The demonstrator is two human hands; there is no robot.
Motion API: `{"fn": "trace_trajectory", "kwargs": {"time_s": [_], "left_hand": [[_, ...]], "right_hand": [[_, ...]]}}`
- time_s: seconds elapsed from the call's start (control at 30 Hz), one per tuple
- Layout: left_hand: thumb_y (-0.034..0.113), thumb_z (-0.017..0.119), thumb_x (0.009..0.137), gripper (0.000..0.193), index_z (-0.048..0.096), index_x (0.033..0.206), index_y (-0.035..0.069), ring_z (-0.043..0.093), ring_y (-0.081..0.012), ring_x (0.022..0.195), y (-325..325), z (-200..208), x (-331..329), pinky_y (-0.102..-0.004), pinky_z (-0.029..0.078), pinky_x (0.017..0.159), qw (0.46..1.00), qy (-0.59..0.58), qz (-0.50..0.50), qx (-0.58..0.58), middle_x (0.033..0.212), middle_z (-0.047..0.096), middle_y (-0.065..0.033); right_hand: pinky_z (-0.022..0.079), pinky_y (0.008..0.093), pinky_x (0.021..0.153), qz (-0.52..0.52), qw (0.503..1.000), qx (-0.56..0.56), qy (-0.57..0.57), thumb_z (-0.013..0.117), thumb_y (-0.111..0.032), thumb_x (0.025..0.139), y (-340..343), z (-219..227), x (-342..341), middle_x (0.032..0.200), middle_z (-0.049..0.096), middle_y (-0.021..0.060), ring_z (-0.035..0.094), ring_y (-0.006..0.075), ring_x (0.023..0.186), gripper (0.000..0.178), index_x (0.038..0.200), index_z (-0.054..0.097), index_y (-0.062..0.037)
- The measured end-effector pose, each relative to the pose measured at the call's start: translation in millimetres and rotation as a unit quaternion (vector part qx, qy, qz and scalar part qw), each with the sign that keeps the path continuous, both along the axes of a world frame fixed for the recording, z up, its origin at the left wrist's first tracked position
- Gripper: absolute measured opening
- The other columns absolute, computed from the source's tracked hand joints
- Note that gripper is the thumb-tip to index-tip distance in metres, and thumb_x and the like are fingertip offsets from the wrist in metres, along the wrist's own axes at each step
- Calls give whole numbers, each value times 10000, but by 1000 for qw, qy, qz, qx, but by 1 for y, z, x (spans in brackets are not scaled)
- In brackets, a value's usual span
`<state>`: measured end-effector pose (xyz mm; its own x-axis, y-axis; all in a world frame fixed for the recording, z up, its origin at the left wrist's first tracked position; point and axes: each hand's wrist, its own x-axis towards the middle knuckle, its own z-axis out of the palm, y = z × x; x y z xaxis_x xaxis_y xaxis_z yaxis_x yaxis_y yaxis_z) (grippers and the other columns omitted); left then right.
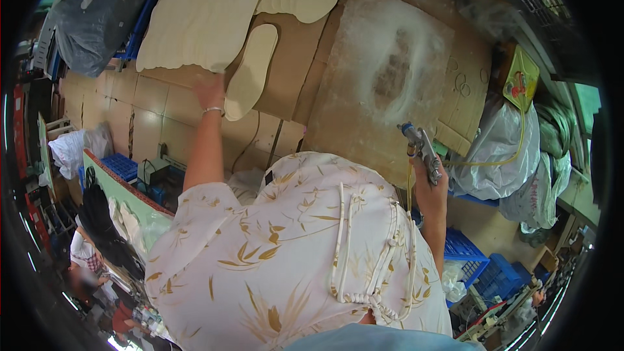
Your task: Apply adhesive to shoe insoles using a spray gun.
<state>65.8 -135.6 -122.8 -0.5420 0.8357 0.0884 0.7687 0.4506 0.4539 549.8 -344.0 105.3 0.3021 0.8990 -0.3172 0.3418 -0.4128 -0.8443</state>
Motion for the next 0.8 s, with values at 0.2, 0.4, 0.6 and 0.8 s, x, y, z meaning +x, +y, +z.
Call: {"fn": "trace_trajectory", "kwargs": {"time_s": [0.2, 0.4, 0.6, 0.8], "left_hand": [[511, 753, 599, 1032, 293, 1349, -28, 385, -338, 1259, -42, 53, 79, -400, 356, 1023, 964, 16, -112, -241, 1333, 396, -244], [266, 717, 692, 679, 391, 1220, -8, 549, -372, 1029, -43, 61, 94, -440, 458, 869, 971, 81, -121, -189, 1166, 518, -203], [75, 621, 771, 370, 516, 1119, 8, 592, -243, 917, -35, 100, 131, -325, 474, 797, 965, -161, -205, 22, 1006, 603, -145], [20, 613, 805, 315, 523, 1107, 8, 569, -134, 920, -3, 122, 256, -264, 474, 796, 811, -510, -266, 107, 1020, 598, -72]], "right_hand": [[368, 185, 628, -3, 1000, 19, 4, 593, -112, 890, 1, 0, -1, 791, 530, -39, 422, 43, 703, 267, 1133, 572, -6], [379, 193, 650, -5, 1000, 11, 3, 596, -126, 887, -8, -8, 11, 801, 534, -28, 433, 52, 717, 282, 1144, 566, -13], [426, 227, 707, -25, 999, 20, 4, 610, -154, 875, -15, -10, 20, 813, 586, 30, 485, 94, 736, 311, 1149, 561, -16], [438, 256, 673, -55, 998, 9, 15, 617, -213, 873, -26, -14, 31, 755, 584, 82, 504, 128, 683, 321, 1144, 560, -50]]}}
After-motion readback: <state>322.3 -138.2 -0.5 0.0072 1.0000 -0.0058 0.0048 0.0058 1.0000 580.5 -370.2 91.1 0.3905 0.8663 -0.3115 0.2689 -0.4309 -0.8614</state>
